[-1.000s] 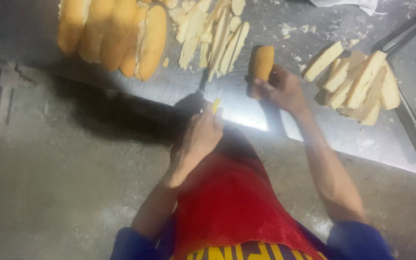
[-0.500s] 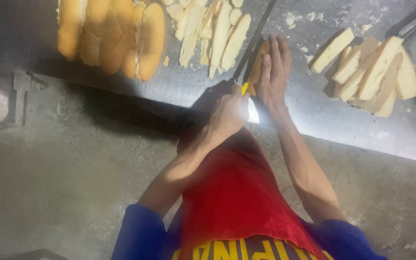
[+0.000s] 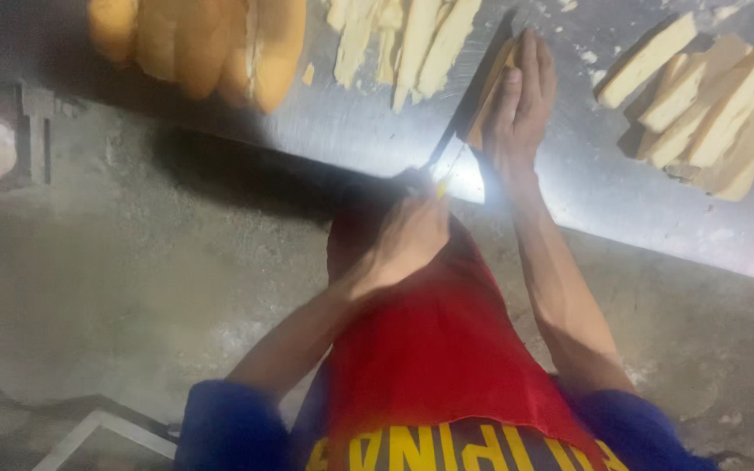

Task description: The person cuts several bread rolls lengthwise on a metal table using a knife, handling them one at a time and moving the cut pieces to the side.

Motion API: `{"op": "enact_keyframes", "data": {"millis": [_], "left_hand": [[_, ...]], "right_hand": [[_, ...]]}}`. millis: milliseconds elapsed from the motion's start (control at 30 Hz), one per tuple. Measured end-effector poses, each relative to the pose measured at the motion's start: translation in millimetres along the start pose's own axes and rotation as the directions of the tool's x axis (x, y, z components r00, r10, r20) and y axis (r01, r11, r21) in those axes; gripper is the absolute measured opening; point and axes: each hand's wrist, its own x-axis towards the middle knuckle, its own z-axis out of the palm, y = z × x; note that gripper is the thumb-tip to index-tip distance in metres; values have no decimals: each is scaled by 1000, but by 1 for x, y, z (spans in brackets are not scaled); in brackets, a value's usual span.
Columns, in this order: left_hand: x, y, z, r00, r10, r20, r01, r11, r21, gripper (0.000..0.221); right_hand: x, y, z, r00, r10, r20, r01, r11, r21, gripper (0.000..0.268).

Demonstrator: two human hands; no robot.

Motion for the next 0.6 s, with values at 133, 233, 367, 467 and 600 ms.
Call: {"op": "enact_keyframes", "data": {"millis": [133,233,367,467,600], "left_hand": [[8,-17,17,989,150,-8,-143,955,260,24],[-40,-29,7,821,548,-157,-388,739,551,26],[-34,-30,27,870,468,-153,-352,808,473,24],[-6,-30,35,983,161,-92,-134,960,245,18],[-54,-32,17,965,244,-94,-196,912,360,27]], "right_hand": [[7,-7,3,1000,8,-16,-8,999,-33,66],[3,-9,2,999,19,-39,-19,1000,0,68],[-6,-5,5,1000,13,-17,-14,999,-39,69],[4,-6,4,1000,15,-22,-15,1000,-10,70],[3,-1,5,1000,14,-23,-15,999,-45,69]]}}
